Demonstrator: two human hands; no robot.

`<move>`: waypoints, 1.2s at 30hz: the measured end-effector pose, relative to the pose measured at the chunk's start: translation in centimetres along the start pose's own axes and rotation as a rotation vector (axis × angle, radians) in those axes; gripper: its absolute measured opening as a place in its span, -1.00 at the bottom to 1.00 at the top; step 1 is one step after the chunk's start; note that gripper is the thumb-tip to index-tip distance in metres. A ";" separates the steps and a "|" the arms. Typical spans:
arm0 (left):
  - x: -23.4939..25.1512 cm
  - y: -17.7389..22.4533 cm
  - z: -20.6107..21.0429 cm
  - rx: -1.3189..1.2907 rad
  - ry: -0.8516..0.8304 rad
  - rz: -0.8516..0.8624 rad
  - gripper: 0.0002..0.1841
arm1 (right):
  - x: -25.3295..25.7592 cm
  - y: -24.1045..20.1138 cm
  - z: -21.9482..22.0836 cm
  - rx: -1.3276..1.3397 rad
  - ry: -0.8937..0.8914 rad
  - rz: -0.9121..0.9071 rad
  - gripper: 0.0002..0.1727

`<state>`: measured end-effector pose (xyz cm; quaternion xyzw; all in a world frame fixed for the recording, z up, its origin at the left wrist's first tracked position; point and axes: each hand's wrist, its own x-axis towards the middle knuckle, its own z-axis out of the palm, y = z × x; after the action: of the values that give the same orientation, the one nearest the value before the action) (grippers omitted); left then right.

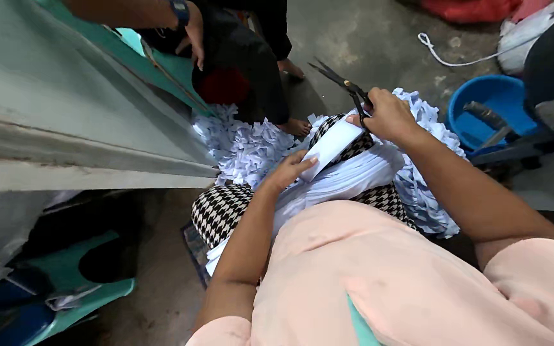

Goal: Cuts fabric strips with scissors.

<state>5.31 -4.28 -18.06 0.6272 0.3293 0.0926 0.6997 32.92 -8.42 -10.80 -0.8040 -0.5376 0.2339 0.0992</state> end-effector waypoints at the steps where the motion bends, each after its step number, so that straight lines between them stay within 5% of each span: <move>1: 0.1 -0.5 0.0 0.000 -0.013 -0.014 -0.63 | 0.0 0.0 -0.1 -0.004 -0.003 0.019 -0.27; 8: 0.1 -0.7 0.5 -0.158 0.037 0.049 -0.69 | -4.8 -0.7 -3.4 0.096 0.189 -0.071 -0.28; 11: 0.0 -0.6 0.9 -0.204 0.032 0.026 -0.67 | -9.6 -0.6 -4.0 0.435 -0.142 -0.129 -0.48; 14: 0.1 -0.4 1.4 -0.218 0.025 0.002 -0.65 | -14.4 1.0 -2.9 0.649 -0.689 0.032 -0.16; 17: 0.1 0.0 1.6 -0.224 0.042 -0.021 -0.66 | -17.7 1.4 -2.1 0.596 -0.902 0.192 -0.09; 25: 0.0 0.6 2.0 -0.268 0.022 -0.022 -0.69 | -16.8 -0.1 -1.2 0.503 -0.901 0.184 -0.30; 36: -0.2 0.8 2.3 -0.287 0.055 0.035 -0.69 | -14.6 -1.7 -0.1 0.507 -0.884 0.250 -0.33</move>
<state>6.72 -6.16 -17.22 0.5236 0.3208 0.1684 0.7711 27.07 -21.07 -6.06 -0.6374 -0.3549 0.6835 0.0256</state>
